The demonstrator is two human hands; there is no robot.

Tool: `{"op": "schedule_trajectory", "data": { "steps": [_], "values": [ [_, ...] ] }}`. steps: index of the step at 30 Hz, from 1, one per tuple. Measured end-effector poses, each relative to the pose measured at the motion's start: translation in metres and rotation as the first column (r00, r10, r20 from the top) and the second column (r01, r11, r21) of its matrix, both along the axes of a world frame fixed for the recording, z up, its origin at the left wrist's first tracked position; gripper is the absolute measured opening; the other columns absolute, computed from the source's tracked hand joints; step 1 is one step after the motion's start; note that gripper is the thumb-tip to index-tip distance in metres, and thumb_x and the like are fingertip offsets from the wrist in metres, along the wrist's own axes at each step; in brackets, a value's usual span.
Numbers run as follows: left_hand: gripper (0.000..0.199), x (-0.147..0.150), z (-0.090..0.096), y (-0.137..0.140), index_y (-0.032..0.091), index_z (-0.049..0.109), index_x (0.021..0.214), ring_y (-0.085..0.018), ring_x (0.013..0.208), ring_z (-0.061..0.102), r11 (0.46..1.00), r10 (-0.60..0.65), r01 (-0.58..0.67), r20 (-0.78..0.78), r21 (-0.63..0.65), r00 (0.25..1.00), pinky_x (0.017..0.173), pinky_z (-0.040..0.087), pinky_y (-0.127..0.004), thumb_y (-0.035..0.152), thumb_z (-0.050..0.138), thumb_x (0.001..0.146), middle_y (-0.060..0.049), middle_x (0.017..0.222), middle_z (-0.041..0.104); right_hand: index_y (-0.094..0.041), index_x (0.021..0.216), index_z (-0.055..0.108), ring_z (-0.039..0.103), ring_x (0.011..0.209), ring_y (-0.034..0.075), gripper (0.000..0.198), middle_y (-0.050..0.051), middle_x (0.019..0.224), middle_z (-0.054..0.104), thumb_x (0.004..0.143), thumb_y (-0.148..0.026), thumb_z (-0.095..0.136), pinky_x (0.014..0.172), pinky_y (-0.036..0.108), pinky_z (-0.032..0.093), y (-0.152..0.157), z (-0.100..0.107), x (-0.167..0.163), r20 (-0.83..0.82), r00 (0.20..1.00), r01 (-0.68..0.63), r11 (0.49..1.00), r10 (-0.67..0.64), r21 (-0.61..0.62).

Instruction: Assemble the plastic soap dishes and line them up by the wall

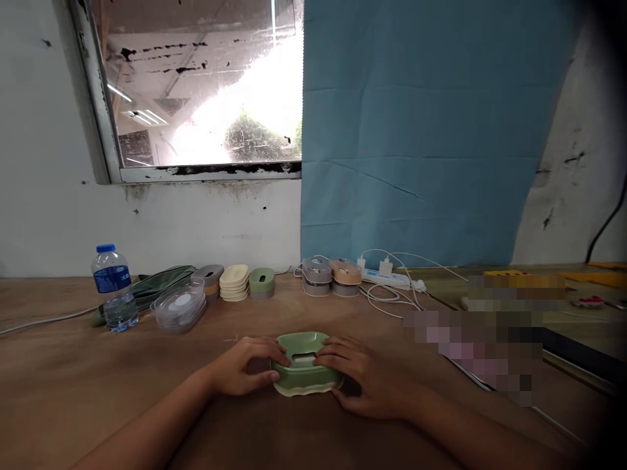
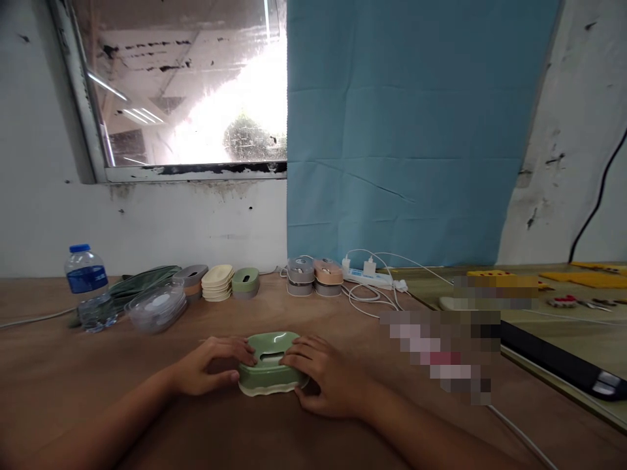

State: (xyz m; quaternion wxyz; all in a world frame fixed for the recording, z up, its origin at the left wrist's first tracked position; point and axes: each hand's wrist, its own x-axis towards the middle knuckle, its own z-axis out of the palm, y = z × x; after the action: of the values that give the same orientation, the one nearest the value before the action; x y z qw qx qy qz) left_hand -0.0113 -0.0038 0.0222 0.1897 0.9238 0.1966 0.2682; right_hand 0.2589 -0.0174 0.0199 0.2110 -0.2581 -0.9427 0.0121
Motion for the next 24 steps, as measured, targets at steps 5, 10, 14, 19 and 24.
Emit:
{"op": "schedule_trajectory", "data": {
  "steps": [5, 10, 14, 19, 24],
  "values": [
    [0.026, 0.0, 0.0, 0.002, 0.018, 0.06, 0.102, -0.02, 0.101, 0.057, 0.999, -0.017, 0.017, -0.001, 0.027, 1.0, 0.096, 0.037, -0.033, 0.03, 0.053, 0.08, -0.008, 0.1, 0.066, -0.017, 0.112, 0.053, 0.05, 0.104, 0.019, 0.044, 0.008, 0.108, 0.058, 0.068, -0.012, 0.052, 0.1, 0.036, 0.033, 0.0, 0.002, -0.001, -0.01, 0.999, -0.047, 0.998, 0.046, -0.038],
    [0.032, 0.001, 0.003, -0.001, 0.018, 0.058, 0.107, -0.02, 0.101, 0.057, 0.996, -0.001, 0.006, -0.061, 0.086, 0.998, 0.096, 0.038, -0.033, 0.03, 0.056, 0.077, -0.009, 0.102, 0.065, -0.017, 0.113, 0.052, 0.051, 0.103, 0.019, 0.04, 0.008, 0.108, 0.058, 0.072, -0.014, 0.051, 0.1, 0.037, 0.032, 0.0, 0.002, 0.001, 0.004, 0.999, -0.054, 0.998, 0.054, -0.035],
    [0.036, -0.001, 0.01, -0.003, 0.022, 0.055, 0.112, -0.022, 0.109, 0.052, 0.981, -0.01, 0.045, -0.184, 0.187, 0.983, 0.1, 0.033, -0.036, 0.03, 0.054, 0.078, -0.007, 0.112, 0.061, -0.017, 0.116, 0.051, 0.05, 0.103, 0.019, 0.037, 0.009, 0.107, 0.059, 0.079, -0.016, 0.047, 0.098, 0.037, 0.034, 0.001, 0.001, 0.003, 0.06, 0.993, -0.102, 0.995, 0.103, -0.021],
    [0.03, -0.035, 0.021, 0.019, 0.022, 0.059, 0.107, -0.024, 0.113, 0.046, 0.73, 0.552, -0.483, -0.001, 0.483, 0.834, 0.099, 0.031, -0.042, 0.028, 0.043, 0.082, -0.007, 0.118, 0.056, -0.017, 0.12, 0.048, 0.049, 0.104, 0.02, 0.042, 0.009, 0.111, 0.057, 0.078, -0.018, 0.049, 0.098, 0.038, 0.033, -0.001, 0.005, 0.005, 0.1, 0.986, -0.129, 0.99, 0.134, -0.056],
    [0.032, -0.099, 0.022, 0.046, 0.015, 0.064, 0.096, -0.031, 0.105, 0.049, 0.149, 0.969, -0.807, 0.078, 0.571, 0.234, 0.091, 0.034, -0.045, 0.024, 0.045, 0.071, -0.015, 0.116, 0.054, -0.019, 0.118, 0.05, 0.049, 0.103, 0.019, 0.043, 0.008, 0.109, 0.057, 0.076, -0.014, 0.05, 0.098, 0.037, 0.032, -0.003, 0.007, 0.003, 0.072, 0.991, -0.103, 0.991, 0.109, -0.082]
  ]
}}
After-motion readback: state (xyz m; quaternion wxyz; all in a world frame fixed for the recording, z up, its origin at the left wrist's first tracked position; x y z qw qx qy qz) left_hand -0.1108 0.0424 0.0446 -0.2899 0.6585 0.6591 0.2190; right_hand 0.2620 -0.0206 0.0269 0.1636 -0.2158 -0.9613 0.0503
